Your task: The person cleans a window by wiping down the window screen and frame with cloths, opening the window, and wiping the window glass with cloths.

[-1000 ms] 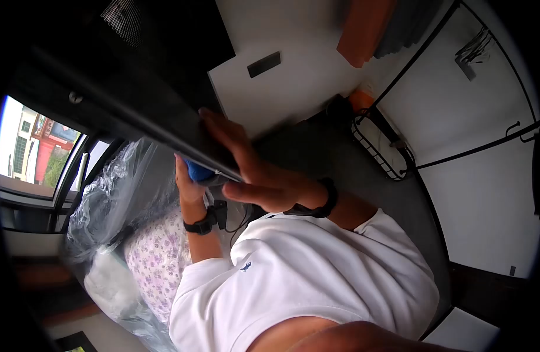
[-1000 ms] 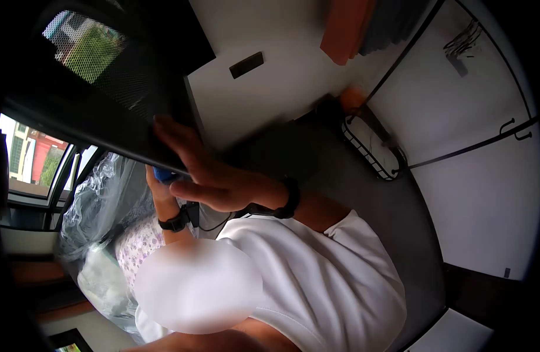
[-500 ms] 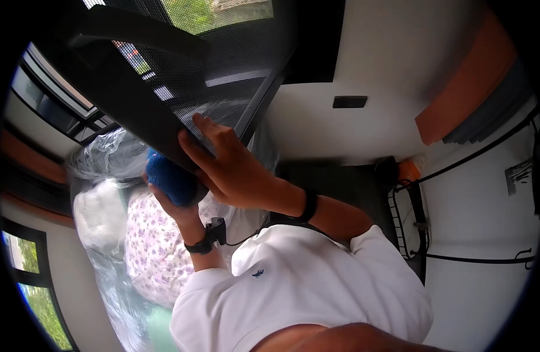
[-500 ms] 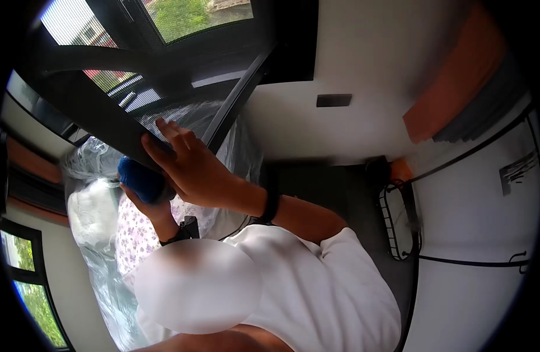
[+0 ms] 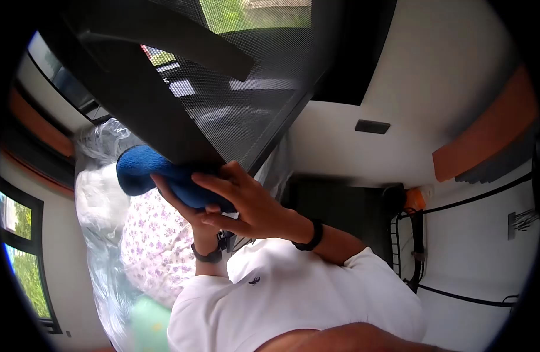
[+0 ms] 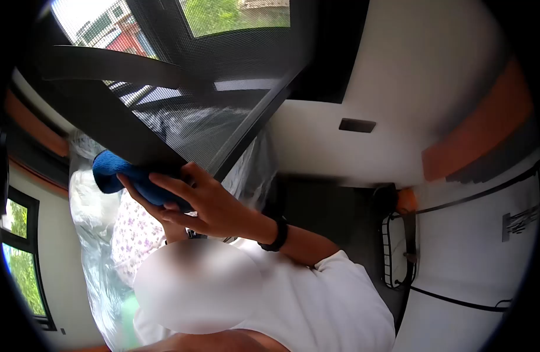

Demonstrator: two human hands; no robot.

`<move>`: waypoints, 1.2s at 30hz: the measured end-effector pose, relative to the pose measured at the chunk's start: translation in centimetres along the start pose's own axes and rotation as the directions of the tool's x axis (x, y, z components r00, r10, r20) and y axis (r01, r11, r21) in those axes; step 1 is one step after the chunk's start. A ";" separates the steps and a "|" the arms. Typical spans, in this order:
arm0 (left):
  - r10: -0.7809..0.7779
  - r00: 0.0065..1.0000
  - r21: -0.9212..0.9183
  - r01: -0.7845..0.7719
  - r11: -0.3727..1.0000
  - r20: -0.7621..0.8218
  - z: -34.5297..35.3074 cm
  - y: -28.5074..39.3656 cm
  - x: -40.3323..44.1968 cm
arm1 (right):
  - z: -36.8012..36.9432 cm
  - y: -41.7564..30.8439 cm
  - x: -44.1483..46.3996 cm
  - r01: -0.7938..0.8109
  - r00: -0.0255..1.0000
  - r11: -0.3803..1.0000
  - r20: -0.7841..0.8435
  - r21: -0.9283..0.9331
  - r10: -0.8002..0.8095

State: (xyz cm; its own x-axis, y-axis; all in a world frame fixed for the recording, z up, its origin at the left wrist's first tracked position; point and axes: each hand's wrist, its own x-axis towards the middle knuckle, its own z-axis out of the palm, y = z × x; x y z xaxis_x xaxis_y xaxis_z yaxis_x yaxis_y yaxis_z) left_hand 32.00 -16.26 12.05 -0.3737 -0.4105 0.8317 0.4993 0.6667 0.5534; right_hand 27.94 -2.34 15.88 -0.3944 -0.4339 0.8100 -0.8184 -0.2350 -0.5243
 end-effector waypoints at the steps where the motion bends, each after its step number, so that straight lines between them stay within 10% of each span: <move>1: 0.002 1.000 0.062 -0.003 0.998 0.020 -0.2 -0.1 0.6 | 0.2 0.1 -0.3 -0.005 0.999 1.000 0.043 -0.031 0.007; 2: 0.069 0.997 0.054 -0.071 0.996 0.030 -0.2 -0.1 1.2 | -0.2 -0.5 -0.1 -0.025 0.988 0.994 0.151 -0.105 0.041; 3: -0.205 0.976 -0.305 0.174 0.936 -0.074 -0.3 0.9 1.1 | -0.1 -0.3 -0.2 -0.038 0.990 0.993 0.134 -0.108 0.053; 5: -0.220 0.968 -0.053 0.215 0.975 -0.121 -0.5 3.6 2.4 | 0.4 0.7 -0.4 0.118 0.988 0.981 0.119 -0.154 -0.100; 7: -0.363 0.899 -0.533 0.187 0.825 -0.246 -1.0 1.3 2.1 | -0.2 1.7 -0.6 0.145 0.988 0.984 0.075 -0.102 -0.138; 9: -0.085 0.953 -0.098 0.059 0.993 -0.289 -1.1 0.3 3.5 | -3.5 1.9 -1.1 0.172 0.974 0.979 -0.127 -0.108 -0.186; 10: 0.362 0.917 0.482 -0.244 0.842 -0.167 -3.2 -3.1 3.9 | -5.7 2.2 -1.0 0.186 0.944 0.957 -0.230 -0.222 -0.237; 11: -0.112 0.987 0.016 0.115 0.993 -0.116 -3.1 -1.6 3.3 | -8.1 2.9 -0.7 0.188 0.899 0.923 -0.319 -0.335 -0.300; 12: -0.074 0.997 -0.344 0.065 0.937 -0.012 -2.5 -1.7 4.0 | -9.8 4.3 -0.7 0.079 0.848 0.898 -0.444 -0.434 -0.289; 13: 0.001 0.998 -0.660 0.046 0.750 0.070 -1.7 -1.9 4.6 | -10.5 7.1 -1.1 -0.067 0.780 0.987 -0.625 -0.147 -0.040; 14: -0.069 0.996 -0.518 0.087 0.851 0.054 -0.9 -1.2 4.3 | -11.1 10.0 -1.6 -0.170 0.661 0.970 -0.710 0.174 0.243; 15: -0.074 0.992 -0.513 0.119 0.850 0.107 -0.4 -1.3 3.6 | -12.5 12.5 -1.0 -0.190 0.696 0.915 -0.706 -0.357 -0.131; 19: 0.189 0.943 -0.581 0.005 0.814 0.273 4.1 0.7 3.3 | -14.5 16.9 0.1 -0.248 0.774 0.874 -0.628 -0.418 -0.081; 27: -0.120 0.955 -0.240 0.187 0.953 0.271 4.3 0.6 3.0 | -22.9 29.0 2.8 -0.061 0.761 0.834 -0.566 -0.549 -0.317; 29: -0.122 0.955 -0.200 0.180 0.963 0.271 4.2 0.5 2.7 | -24.8 32.5 3.3 -0.274 0.636 0.765 -0.706 -0.584 -0.311; 30: -0.132 0.956 -0.193 0.186 0.963 0.264 4.2 0.4 2.7 | -26.0 33.4 3.0 -0.303 0.846 0.322 -0.409 -0.897 -0.342; 32: -0.136 0.957 -0.192 0.188 0.963 0.255 4.1 0.1 2.8 | -21.4 30.3 2.4 -0.378 0.761 0.447 -0.547 -0.811 -0.348; 33: -0.114 0.966 -0.233 0.170 0.957 0.233 4.1 -0.2 2.6 | -18.4 24.8 2.9 -0.342 0.655 0.791 -0.732 -0.507 -0.186; 36: -0.176 0.969 -0.339 0.227 0.913 0.175 4.9 0.6 2.4 | -14.7 16.7 1.8 -0.167 0.863 0.862 -0.494 -0.478 -0.107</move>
State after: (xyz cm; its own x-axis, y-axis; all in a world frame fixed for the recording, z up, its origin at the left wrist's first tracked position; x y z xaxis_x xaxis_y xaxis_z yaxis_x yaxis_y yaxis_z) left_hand 27.57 -13.85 14.16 -0.5871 -0.4060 0.7003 0.6355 0.3046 0.7094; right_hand 7.37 5.76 12.44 -0.4595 0.0800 0.8846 -0.8396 0.2857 -0.4619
